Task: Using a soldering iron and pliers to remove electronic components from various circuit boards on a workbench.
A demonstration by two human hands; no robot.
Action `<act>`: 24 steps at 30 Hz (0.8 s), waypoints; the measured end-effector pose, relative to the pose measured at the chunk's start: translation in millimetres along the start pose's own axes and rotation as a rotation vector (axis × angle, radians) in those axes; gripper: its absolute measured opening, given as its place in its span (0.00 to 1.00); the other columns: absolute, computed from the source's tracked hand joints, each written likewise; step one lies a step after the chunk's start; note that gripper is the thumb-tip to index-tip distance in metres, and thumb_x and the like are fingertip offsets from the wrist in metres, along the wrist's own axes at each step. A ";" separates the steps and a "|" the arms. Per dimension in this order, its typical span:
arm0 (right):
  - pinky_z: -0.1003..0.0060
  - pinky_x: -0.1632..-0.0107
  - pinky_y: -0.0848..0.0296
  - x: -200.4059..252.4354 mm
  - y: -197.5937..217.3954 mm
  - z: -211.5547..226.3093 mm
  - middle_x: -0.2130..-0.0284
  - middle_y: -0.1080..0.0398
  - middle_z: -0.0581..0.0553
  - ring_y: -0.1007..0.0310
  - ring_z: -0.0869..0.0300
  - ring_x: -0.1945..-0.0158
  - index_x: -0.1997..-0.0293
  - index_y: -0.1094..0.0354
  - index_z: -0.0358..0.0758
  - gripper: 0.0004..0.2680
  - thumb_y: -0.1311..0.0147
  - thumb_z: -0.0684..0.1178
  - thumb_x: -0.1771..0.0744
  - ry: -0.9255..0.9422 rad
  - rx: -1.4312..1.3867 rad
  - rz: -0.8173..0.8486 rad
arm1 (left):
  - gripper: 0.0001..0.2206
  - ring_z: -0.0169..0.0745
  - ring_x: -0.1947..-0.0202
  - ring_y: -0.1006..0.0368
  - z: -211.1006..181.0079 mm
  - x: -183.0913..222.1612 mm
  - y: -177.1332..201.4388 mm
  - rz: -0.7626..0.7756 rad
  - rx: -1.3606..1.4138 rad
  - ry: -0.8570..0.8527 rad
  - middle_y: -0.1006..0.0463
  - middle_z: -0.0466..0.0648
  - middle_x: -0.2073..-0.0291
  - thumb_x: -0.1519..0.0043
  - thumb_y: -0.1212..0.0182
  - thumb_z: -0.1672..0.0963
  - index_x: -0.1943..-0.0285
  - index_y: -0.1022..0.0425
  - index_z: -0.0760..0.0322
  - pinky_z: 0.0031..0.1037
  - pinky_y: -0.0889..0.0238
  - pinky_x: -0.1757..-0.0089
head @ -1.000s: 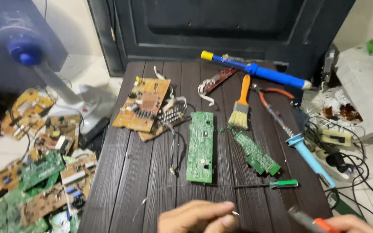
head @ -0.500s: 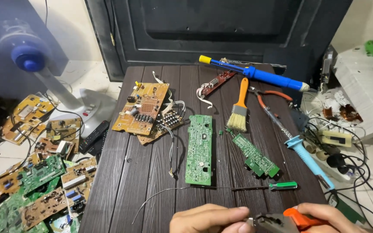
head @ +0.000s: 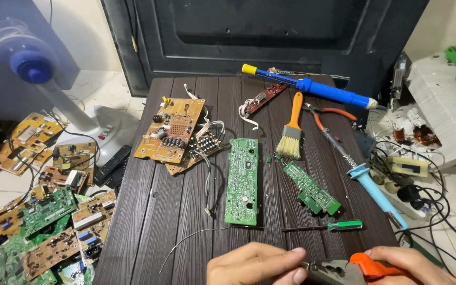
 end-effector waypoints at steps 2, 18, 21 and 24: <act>0.66 0.43 0.16 -2.6 3.9 8.3 0.50 0.18 0.54 0.11 0.67 0.48 0.43 0.29 0.50 0.20 0.36 0.55 0.40 0.033 0.066 -0.032 | 0.07 0.27 0.77 0.21 0.6 1.3 0.3 0.002 -0.005 0.005 0.13 0.50 0.73 0.47 0.26 0.61 0.60 0.12 0.65 0.12 0.31 0.74; 0.83 0.51 0.24 -39.2 14.1 18.0 0.71 0.15 0.71 0.14 0.85 0.61 0.62 0.19 0.66 0.12 0.49 0.69 0.35 -0.595 -0.004 0.663 | 0.10 0.40 0.67 0.16 28.5 5.0 1.2 0.175 0.538 0.384 0.14 0.62 0.67 0.44 0.27 0.63 0.56 0.16 0.78 0.22 0.22 0.62; 0.81 0.52 0.21 -33.7 8.1 3.5 0.70 0.14 0.72 0.12 0.84 0.62 0.62 0.20 0.67 0.13 0.45 0.74 0.36 -0.523 0.072 0.640 | 0.06 0.41 0.71 0.14 28.0 10.9 -0.4 0.097 0.584 0.550 0.12 0.64 0.70 0.46 0.26 0.65 0.63 0.15 0.80 0.22 0.20 0.65; 0.84 0.42 0.26 -36.9 9.4 22.4 0.64 0.16 0.80 0.15 0.91 0.53 0.58 0.24 0.76 0.09 0.54 0.64 0.35 -0.622 0.239 0.712 | 0.05 0.36 0.79 0.15 19.6 7.7 3.2 0.041 0.387 0.594 0.10 0.59 0.77 0.48 0.24 0.62 0.69 0.11 0.77 0.17 0.23 0.73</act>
Point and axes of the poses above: each hand's wrist, its own x-axis away from the middle knuckle, its own y-axis out of the back of the hand, z = x × y, the point moved 1 cm from there along -x, towards the middle knuckle
